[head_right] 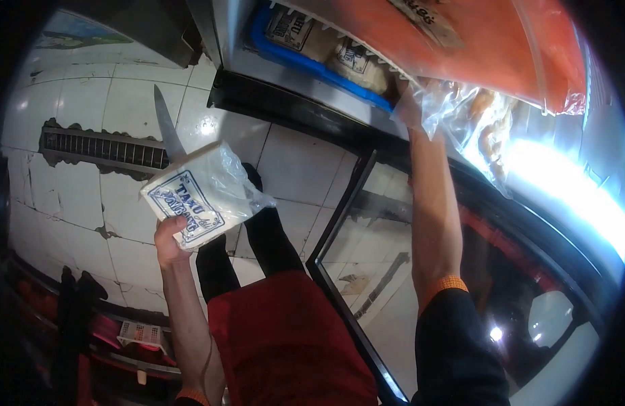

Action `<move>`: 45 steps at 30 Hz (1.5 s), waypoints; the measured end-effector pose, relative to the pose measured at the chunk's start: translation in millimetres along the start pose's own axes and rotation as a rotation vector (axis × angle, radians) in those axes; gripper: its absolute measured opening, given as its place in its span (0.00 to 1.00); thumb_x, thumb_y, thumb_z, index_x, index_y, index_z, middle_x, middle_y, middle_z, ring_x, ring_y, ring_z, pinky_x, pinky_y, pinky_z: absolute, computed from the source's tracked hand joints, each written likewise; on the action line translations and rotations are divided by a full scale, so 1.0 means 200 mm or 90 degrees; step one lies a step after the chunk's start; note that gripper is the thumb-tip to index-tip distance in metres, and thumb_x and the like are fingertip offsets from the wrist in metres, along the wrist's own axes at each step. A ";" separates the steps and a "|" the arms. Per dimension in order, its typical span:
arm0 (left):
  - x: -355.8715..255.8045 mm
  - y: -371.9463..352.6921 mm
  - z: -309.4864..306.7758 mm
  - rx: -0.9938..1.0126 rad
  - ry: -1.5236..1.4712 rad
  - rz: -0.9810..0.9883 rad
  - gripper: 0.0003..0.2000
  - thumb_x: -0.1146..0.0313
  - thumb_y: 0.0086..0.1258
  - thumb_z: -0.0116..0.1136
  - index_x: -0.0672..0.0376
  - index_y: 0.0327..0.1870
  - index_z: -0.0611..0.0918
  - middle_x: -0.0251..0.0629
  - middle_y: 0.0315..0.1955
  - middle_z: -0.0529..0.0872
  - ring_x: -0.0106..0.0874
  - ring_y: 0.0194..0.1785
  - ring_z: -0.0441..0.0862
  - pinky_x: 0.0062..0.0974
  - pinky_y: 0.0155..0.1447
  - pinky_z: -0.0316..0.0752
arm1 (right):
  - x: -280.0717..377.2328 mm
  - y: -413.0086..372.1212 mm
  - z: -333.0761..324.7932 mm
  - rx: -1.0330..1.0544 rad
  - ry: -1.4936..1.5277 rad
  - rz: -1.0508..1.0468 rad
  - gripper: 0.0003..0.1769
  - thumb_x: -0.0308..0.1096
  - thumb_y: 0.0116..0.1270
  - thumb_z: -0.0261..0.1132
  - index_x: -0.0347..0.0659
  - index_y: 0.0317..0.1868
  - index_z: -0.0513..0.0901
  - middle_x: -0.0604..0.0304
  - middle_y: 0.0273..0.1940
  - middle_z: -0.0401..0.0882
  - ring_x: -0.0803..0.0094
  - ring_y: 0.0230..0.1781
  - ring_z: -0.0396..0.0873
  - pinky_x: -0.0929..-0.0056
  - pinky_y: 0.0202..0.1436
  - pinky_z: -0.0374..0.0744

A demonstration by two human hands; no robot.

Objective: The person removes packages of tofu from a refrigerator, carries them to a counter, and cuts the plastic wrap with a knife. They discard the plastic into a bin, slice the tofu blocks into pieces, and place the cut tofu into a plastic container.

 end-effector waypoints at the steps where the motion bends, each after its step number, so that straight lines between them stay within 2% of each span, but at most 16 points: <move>1: 0.01 0.01 0.00 -0.013 -0.006 0.000 0.32 0.78 0.53 0.59 0.73 0.64 0.67 0.55 0.52 0.81 0.44 0.53 0.84 0.40 0.56 0.83 | -0.01 0.00 -0.01 -0.004 0.006 -0.004 0.22 0.35 0.70 0.62 0.39 0.62 0.74 0.53 0.59 0.76 0.64 0.61 0.74 0.63 0.61 0.77; 13: 0.08 0.06 0.04 -0.013 -0.001 -0.010 0.30 0.79 0.54 0.58 0.72 0.63 0.68 0.53 0.51 0.82 0.43 0.52 0.84 0.38 0.57 0.82 | -0.18 0.00 0.01 -0.025 0.055 -0.037 0.22 0.41 0.74 0.57 0.39 0.63 0.72 0.53 0.61 0.74 0.61 0.61 0.72 0.56 0.67 0.72; 18: 0.12 0.10 0.06 -0.008 0.003 -0.015 0.28 0.79 0.55 0.57 0.74 0.61 0.70 0.54 0.51 0.82 0.42 0.52 0.85 0.37 0.56 0.82 | -0.40 0.02 -0.05 -0.075 0.013 -0.025 0.27 0.34 0.62 0.68 0.36 0.61 0.75 0.53 0.60 0.76 0.61 0.61 0.74 0.66 0.63 0.71; 21: 0.12 0.14 0.07 -0.035 0.051 -0.012 0.29 0.78 0.54 0.56 0.74 0.62 0.70 0.52 0.51 0.82 0.43 0.53 0.84 0.38 0.58 0.81 | 0.11 -0.23 0.08 -0.323 0.488 0.313 0.20 0.33 0.73 0.58 0.36 0.62 0.72 0.53 0.58 0.76 0.62 0.59 0.76 0.66 0.64 0.75; 28: 0.15 0.30 0.18 0.004 0.036 -0.034 0.31 0.80 0.54 0.57 0.71 0.64 0.69 0.49 0.51 0.82 0.39 0.53 0.83 0.34 0.59 0.79 | 0.43 -0.54 0.14 -0.370 0.538 0.204 0.24 0.34 0.71 0.61 0.30 0.62 0.70 0.50 0.57 0.76 0.60 0.58 0.77 0.64 0.61 0.78; 30: 0.18 0.35 0.17 0.008 0.042 -0.054 0.31 0.81 0.54 0.56 0.70 0.64 0.70 0.48 0.51 0.82 0.38 0.53 0.83 0.34 0.60 0.78 | 0.39 -0.62 0.24 -0.292 0.690 0.235 0.21 0.31 0.71 0.58 0.30 0.60 0.71 0.50 0.56 0.77 0.62 0.58 0.76 0.64 0.61 0.77; 34: 0.20 0.44 0.29 0.101 -0.054 -0.029 0.26 0.70 0.64 0.57 0.68 0.64 0.70 0.49 0.55 0.81 0.40 0.57 0.81 0.37 0.63 0.77 | 0.58 -0.70 0.45 -0.107 0.557 0.213 0.24 0.29 0.70 0.56 0.32 0.65 0.67 0.51 0.57 0.75 0.61 0.56 0.77 0.66 0.58 0.77; 35: 0.21 0.46 0.28 0.094 -0.016 -0.002 0.28 0.58 0.70 0.57 0.66 0.66 0.70 0.48 0.55 0.81 0.40 0.57 0.81 0.37 0.63 0.76 | 0.63 -0.72 0.54 -0.074 0.609 0.244 0.25 0.29 0.69 0.57 0.33 0.65 0.67 0.52 0.56 0.76 0.63 0.55 0.78 0.67 0.57 0.77; 38: 0.25 0.48 0.14 0.047 -0.146 0.008 0.32 0.48 0.71 0.55 0.64 0.67 0.69 0.47 0.57 0.80 0.40 0.57 0.81 0.38 0.63 0.77 | 0.70 -0.73 0.76 0.070 0.597 0.288 0.34 0.26 0.60 0.66 0.35 0.67 0.67 0.52 0.54 0.78 0.65 0.55 0.78 0.67 0.60 0.76; 39: 0.26 0.47 0.15 0.124 -0.147 -0.026 0.35 0.40 0.71 0.52 0.62 0.67 0.69 0.47 0.58 0.79 0.39 0.57 0.81 0.39 0.63 0.77 | 0.74 -0.73 0.81 0.089 0.523 0.252 0.34 0.29 0.60 0.67 0.34 0.66 0.68 0.52 0.55 0.76 0.64 0.55 0.78 0.67 0.60 0.76; 40: 0.26 0.46 0.09 0.128 -0.150 -0.027 0.35 0.40 0.71 0.52 0.62 0.67 0.69 0.47 0.58 0.79 0.39 0.57 0.81 0.39 0.63 0.77 | 0.78 -0.72 0.83 0.107 0.449 0.217 0.34 0.31 0.60 0.69 0.33 0.66 0.69 0.51 0.55 0.75 0.64 0.54 0.77 0.66 0.60 0.76; 41: 0.24 0.44 0.04 0.127 -0.158 0.002 0.36 0.39 0.71 0.51 0.61 0.68 0.69 0.47 0.58 0.79 0.39 0.57 0.81 0.40 0.63 0.77 | 0.80 -0.70 0.82 0.156 0.227 0.158 0.33 0.38 0.61 0.70 0.31 0.62 0.72 0.49 0.54 0.71 0.61 0.51 0.77 0.64 0.56 0.77; 42: 0.23 0.41 -0.02 0.126 -0.165 0.032 0.36 0.38 0.71 0.50 0.61 0.69 0.68 0.46 0.58 0.79 0.39 0.56 0.81 0.40 0.63 0.77 | 0.82 -0.70 0.81 0.154 0.223 0.158 0.33 0.38 0.61 0.70 0.31 0.62 0.72 0.49 0.54 0.71 0.61 0.51 0.77 0.64 0.56 0.77; 43: 0.23 0.39 -0.03 0.128 -0.169 0.030 0.36 0.38 0.71 0.50 0.61 0.69 0.68 0.46 0.58 0.79 0.39 0.56 0.81 0.40 0.63 0.77 | 0.89 -0.67 0.78 0.148 0.063 0.080 0.32 0.39 0.60 0.71 0.30 0.61 0.73 0.48 0.54 0.69 0.60 0.49 0.77 0.65 0.53 0.78; 44: 0.19 0.36 -0.02 0.134 -0.120 0.054 0.37 0.42 0.70 0.54 0.63 0.70 0.66 0.46 0.60 0.77 0.38 0.59 0.79 0.37 0.62 0.77 | 0.98 -0.66 0.77 0.143 -0.096 0.001 0.32 0.40 0.60 0.71 0.30 0.60 0.74 0.46 0.53 0.67 0.60 0.46 0.76 0.65 0.50 0.79; 45: 0.16 0.33 -0.01 0.139 -0.069 0.080 0.38 0.45 0.69 0.57 0.65 0.70 0.64 0.45 0.61 0.76 0.37 0.61 0.77 0.34 0.62 0.78 | 1.03 -0.67 0.78 0.138 -0.109 -0.014 0.32 0.41 0.60 0.70 0.31 0.61 0.74 0.46 0.50 0.70 0.61 0.43 0.77 0.67 0.44 0.80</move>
Point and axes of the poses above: each hand's wrist, its own y-axis towards the middle knuckle, its own z-axis out of the palm, x = y × z, the point moved 8 cm from there along y, towards the middle knuckle
